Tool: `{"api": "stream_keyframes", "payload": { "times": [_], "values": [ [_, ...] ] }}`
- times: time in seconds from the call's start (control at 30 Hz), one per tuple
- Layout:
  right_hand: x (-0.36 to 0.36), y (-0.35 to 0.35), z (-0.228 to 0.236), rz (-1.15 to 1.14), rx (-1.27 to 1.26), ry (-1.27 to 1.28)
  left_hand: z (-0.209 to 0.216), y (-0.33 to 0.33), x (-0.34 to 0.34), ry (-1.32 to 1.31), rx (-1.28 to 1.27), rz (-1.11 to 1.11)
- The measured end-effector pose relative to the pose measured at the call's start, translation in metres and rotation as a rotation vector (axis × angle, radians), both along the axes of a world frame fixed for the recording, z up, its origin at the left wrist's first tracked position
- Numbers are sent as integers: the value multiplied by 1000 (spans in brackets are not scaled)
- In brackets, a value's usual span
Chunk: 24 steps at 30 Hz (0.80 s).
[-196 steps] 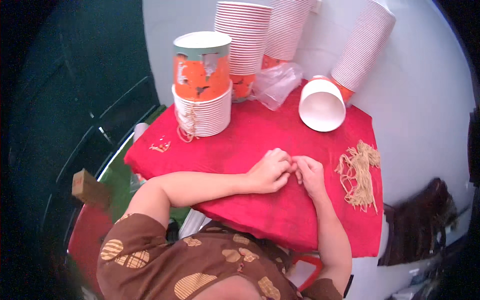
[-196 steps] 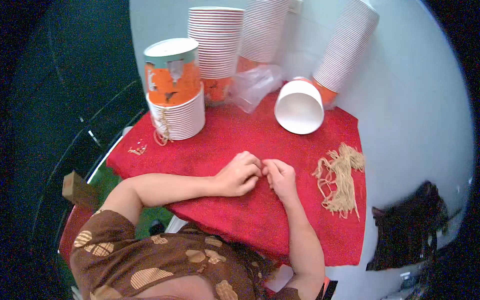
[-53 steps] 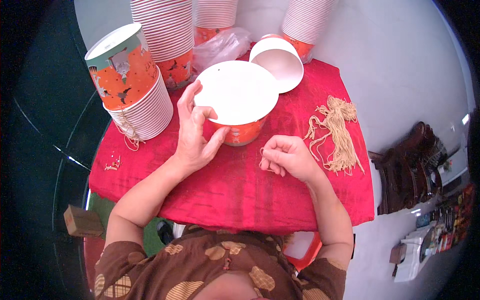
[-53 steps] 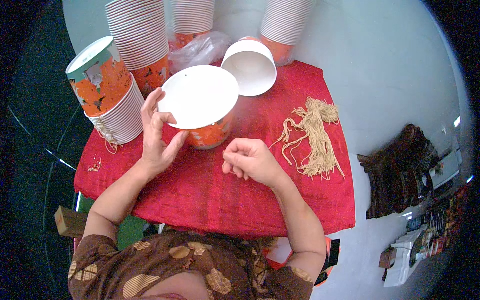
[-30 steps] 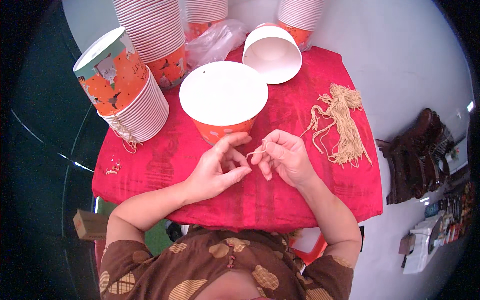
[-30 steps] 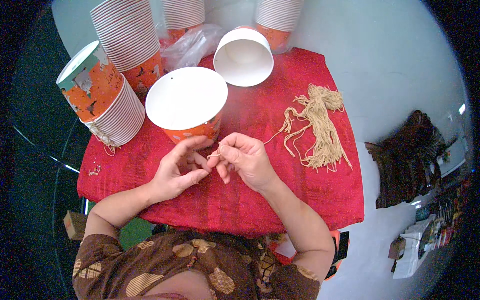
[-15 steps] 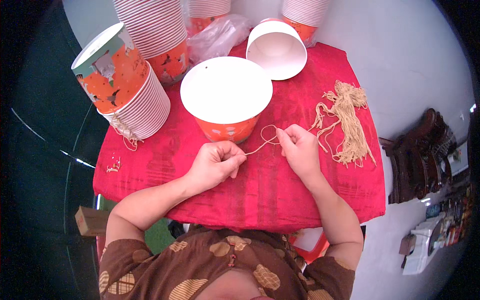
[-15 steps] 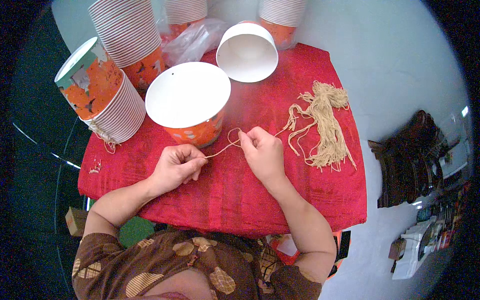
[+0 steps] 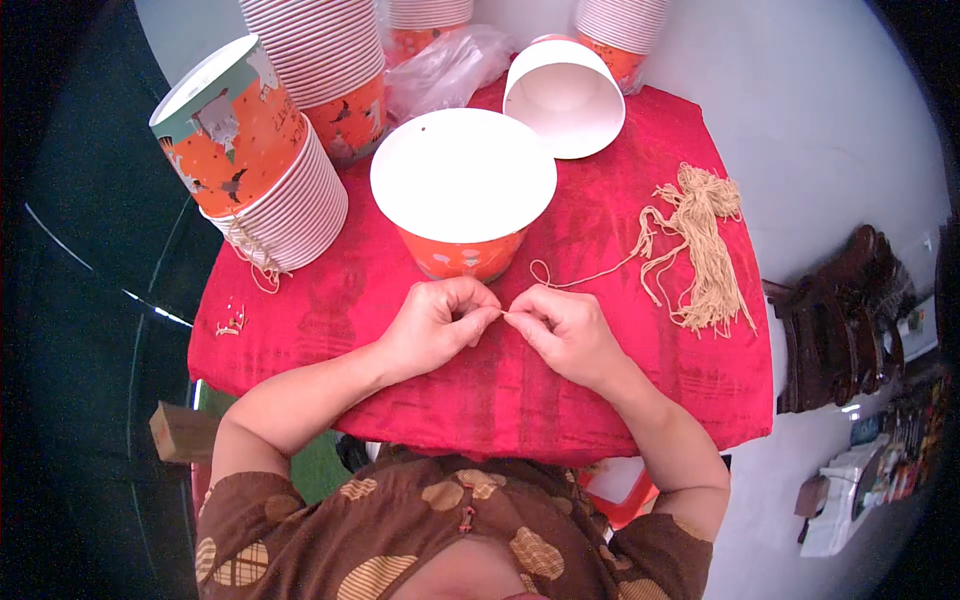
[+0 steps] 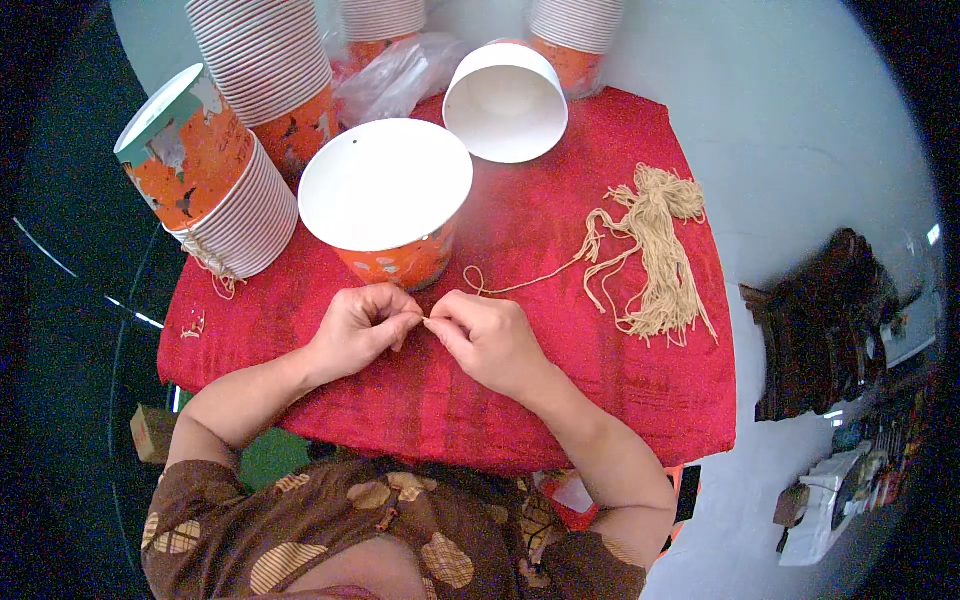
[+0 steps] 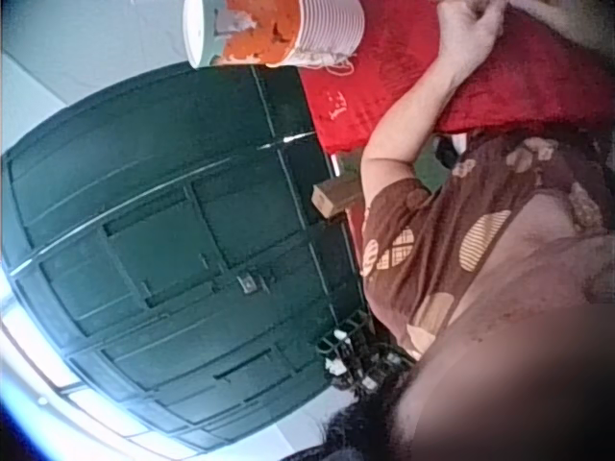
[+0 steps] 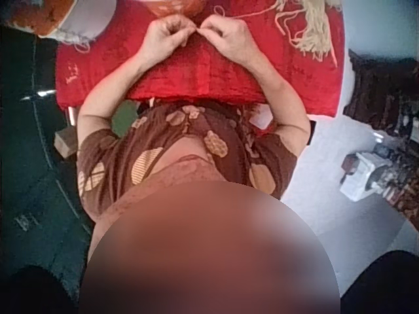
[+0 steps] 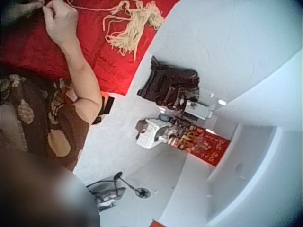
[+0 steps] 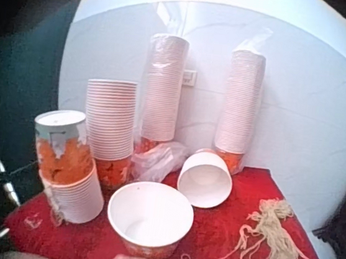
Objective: Attaching thin strings to pre-punched holes in paper buckets.
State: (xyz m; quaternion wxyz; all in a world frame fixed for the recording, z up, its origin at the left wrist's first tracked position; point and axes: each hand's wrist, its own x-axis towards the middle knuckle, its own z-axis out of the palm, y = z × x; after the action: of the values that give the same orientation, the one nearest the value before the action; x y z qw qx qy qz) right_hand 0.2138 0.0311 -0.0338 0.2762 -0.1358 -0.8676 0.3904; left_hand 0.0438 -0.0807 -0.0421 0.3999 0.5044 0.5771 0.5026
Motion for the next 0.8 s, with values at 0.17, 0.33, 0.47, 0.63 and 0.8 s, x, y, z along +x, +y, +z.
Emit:
{"api": "stream_keyframes", "payload": {
  "times": [0.17,0.33,0.47,0.63,0.8],
  "values": [
    [1,2,1,-39,-160,-29,1,2,-4,-29,-8,23],
    [-2,1,-10,-100,-274,64,-5,1,-7,-116,-68,26],
    [-1,0,-11,-99,-291,37,-6,1,-10,-248,-64,-30],
    [-2,-4,-10,-108,-256,72,-7,0,-8,-258,-110,-44],
    [-3,-6,-11,-107,-211,98,-3,0,-3,-250,-151,-33]
  ]
}}
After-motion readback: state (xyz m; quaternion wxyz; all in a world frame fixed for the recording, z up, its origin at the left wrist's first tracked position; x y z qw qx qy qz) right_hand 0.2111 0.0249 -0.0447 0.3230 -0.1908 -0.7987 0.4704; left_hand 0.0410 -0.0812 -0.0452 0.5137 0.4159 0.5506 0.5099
